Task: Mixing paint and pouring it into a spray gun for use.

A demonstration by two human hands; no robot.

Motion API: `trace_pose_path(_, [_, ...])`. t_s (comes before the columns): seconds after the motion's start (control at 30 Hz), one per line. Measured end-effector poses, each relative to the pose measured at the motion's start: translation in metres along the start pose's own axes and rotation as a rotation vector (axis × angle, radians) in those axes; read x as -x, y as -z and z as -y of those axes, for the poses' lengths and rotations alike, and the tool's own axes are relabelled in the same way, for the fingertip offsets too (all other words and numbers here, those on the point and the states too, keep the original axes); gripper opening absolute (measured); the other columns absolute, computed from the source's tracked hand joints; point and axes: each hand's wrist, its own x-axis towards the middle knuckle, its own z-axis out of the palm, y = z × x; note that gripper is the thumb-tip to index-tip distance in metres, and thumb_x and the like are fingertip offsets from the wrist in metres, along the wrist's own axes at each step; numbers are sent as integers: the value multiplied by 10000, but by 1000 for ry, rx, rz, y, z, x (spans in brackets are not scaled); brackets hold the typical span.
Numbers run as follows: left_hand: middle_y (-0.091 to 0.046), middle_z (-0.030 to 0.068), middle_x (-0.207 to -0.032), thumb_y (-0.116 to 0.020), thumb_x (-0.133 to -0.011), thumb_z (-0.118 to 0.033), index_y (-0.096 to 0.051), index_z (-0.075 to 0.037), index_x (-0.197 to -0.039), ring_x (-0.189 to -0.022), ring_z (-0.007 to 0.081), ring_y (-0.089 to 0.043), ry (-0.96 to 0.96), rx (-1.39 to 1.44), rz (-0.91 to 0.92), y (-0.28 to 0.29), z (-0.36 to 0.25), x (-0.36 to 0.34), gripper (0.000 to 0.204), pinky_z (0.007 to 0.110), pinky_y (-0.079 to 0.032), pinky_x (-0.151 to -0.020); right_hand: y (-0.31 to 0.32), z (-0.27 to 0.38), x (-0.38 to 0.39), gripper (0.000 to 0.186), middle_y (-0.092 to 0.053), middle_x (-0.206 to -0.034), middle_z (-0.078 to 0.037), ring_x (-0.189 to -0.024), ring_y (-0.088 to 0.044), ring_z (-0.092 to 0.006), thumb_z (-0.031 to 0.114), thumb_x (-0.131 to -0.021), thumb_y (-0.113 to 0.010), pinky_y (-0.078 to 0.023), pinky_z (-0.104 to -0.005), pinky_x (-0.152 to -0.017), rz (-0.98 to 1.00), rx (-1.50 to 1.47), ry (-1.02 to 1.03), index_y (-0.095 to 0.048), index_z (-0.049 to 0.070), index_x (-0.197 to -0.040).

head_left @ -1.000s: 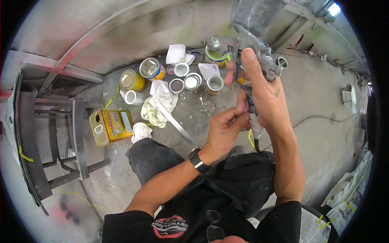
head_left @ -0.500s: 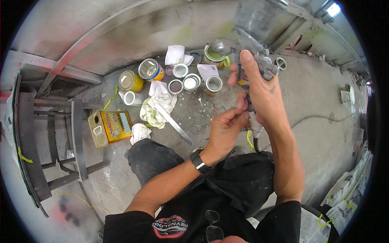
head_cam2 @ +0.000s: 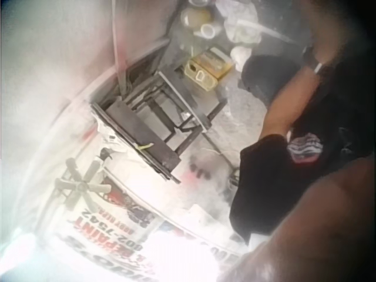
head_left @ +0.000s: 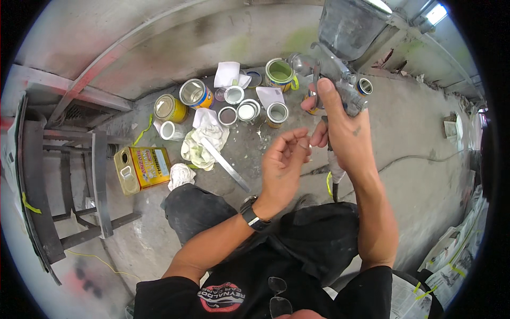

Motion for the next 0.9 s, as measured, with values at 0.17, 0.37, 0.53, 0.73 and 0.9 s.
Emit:
trace_pose_path(0.17, [-638, 16, -1046, -610, -1004, -65, -603, -1, -1206, -917, 66, -582, -164, -18, -57, -6, -18, -4, 212, 233, -478, -793, 2, -4, -2, 423, -643, -802, -62, -419, -527, -109, 425, -985, -628, -379, -236, -370, 48, -24, 0, -651, 12, -1072])
trace_pose_path(0.37, [-638, 19, -1042, -614, -994, -50, -615, 7, -1199, -937, 77, -586, -219, -71, -32, -7, -26, -1, 213, 241, -477, -838, 2, -6, -2, 390, -652, -817, -59, -433, -535, -101, 394, -986, -637, -392, -236, -383, 2, 36, 12, -650, 10, -1056])
trace_pose_path(0.53, [-636, 71, -1009, -658, -947, -33, -674, -10, -1132, -869, 127, -623, -658, -499, 62, -4, -63, -16, 188, 264, -511, -774, 2, -5, 1, 327, -627, -755, -17, -532, -544, -73, 311, -954, -697, -444, -255, -403, 77, -34, -7, -676, -8, -1021])
trace_pose_path(0.73, [-613, 65, -999, -779, -822, -20, -732, -71, -1101, -831, 145, -605, -867, -827, 257, -1, -128, -54, 287, 268, -501, -722, -1, -14, 7, 241, -698, -869, -58, -781, -599, -99, 124, -949, -669, -505, -301, -704, 169, 34, 202, -649, -39, -1125])
trace_pose_path(0.9, [-583, 45, -940, -827, -761, -34, -766, -103, -1043, -788, 146, -583, -945, -916, 374, 1, -141, -60, 297, 277, -488, -680, -3, -11, 10, 309, -722, -913, -146, -835, -643, -140, 136, -933, -681, -518, -333, -765, 214, 128, 151, -640, -41, -1183])
